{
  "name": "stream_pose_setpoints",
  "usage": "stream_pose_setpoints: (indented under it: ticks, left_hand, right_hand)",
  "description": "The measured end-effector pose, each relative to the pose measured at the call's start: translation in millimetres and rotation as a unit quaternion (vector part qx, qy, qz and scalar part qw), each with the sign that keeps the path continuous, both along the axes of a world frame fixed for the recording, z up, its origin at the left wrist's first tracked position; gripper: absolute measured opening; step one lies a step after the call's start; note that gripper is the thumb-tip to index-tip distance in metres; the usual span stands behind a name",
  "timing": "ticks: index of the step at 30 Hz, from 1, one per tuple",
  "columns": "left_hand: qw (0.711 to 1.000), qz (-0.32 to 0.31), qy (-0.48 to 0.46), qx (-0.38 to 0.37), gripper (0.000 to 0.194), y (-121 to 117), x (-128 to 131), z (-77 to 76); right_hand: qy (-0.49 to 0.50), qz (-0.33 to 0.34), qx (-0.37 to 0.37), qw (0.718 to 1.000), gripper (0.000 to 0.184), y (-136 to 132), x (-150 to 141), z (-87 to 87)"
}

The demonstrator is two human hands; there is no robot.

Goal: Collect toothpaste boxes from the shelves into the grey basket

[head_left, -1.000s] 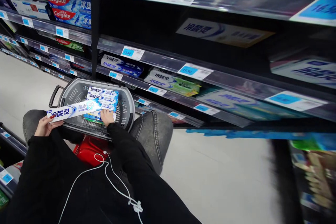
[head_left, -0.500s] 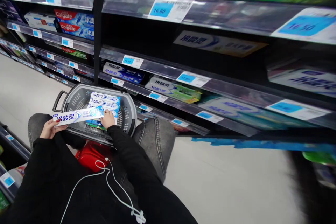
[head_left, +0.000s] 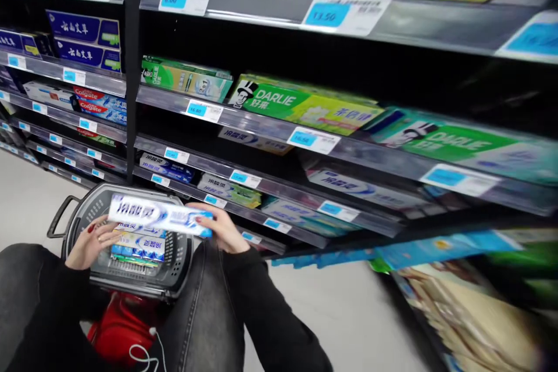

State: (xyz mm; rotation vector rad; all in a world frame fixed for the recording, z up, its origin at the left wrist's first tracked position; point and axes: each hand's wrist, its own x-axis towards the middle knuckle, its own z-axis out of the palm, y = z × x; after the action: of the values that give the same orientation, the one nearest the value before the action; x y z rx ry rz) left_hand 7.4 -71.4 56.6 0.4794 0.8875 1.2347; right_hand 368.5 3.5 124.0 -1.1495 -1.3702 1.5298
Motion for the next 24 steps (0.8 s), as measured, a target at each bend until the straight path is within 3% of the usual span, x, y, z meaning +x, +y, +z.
stream_pose_setpoints:
  ticks: [4,6,9,16,20,24]
  left_hand:
    - [0.993,-0.059,0.052,-0.090,0.054,11,8,-20.4]
    - [0.989,-0.044,0.068,-0.122,0.051,12,7,-31.2]
    - [0.991,-0.022,0.032,-0.126,0.053,12,4,-41.9]
    - [0.992,-0.036,-0.016,-0.121,0.055,15,-5,-52.3]
    - [0.992,-0.025,-0.002,-0.124,0.056,15,-3,-55.8]
    - [0.992,-0.024,0.030,-0.118,0.054,15,2,-57.5]
  right_hand:
    - [-0.060,-0.164,0.158,0.972,0.059,45,40,32.5]
    - [-0.097,-0.204,0.215,0.950,0.062,77,45,41.6]
    - [-0.130,-0.225,0.243,0.935,0.063,124,37,47.0]
    - [-0.124,-0.168,0.220,0.953,0.065,198,7,50.6]
    - [-0.144,-0.099,0.191,0.966,0.063,218,0,49.0]
    - [-0.236,-0.051,0.215,0.946,0.058,228,13,47.8]
